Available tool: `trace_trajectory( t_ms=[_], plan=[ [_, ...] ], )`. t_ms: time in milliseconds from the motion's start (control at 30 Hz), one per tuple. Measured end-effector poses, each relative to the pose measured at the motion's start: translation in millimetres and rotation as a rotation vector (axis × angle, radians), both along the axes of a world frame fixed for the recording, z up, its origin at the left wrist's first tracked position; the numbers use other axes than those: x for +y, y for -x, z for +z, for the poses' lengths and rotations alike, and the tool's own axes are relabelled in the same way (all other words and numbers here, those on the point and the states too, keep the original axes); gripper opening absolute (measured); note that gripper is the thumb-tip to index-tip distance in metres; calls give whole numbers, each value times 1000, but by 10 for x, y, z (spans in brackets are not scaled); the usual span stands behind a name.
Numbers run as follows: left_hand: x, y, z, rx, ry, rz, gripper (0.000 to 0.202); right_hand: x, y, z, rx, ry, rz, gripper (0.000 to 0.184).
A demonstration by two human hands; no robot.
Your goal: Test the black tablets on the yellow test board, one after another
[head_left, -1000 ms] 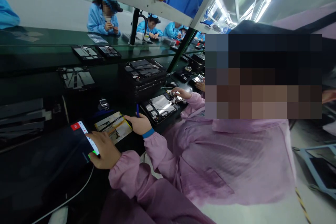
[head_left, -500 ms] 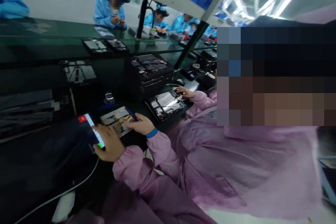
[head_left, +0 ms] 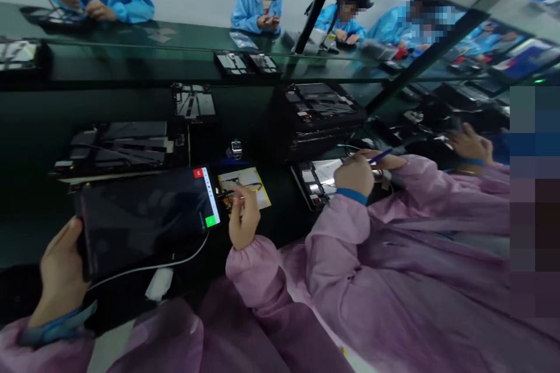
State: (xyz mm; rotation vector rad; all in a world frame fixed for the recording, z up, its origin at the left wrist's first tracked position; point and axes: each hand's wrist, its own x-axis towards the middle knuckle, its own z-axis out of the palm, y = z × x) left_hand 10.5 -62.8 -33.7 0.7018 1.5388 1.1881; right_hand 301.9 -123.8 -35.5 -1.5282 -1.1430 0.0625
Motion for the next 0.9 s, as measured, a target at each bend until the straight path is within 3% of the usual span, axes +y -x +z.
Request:
trace_trajectory(
  t_ms=[67,167,400,533,633,767,900],
  plan=[
    [-21,-59,34,-29,-10,39,18,-8,-19,18,52,-21,-92,26],
    [-65,-109,72,-12,-66,-58,21,-11,-20,40,45,-8,-122,22],
    [-57,-135,124,-58,-90,-101,25,13,-9,34,9,64,82,30],
    [-17,-160,135,-147,-61,-32,25,26,-18,33,-47,123,222,45],
    [13,-182,137,-209,-25,99,30,33,-25,39,-58,155,308,46],
    [42,-205,159,-247,-14,207,45,40,-41,24,-41,225,316,48],
    [-9,-197,166,-132,-39,218,40,-18,-124,-30,57,212,310,51]
  ],
)
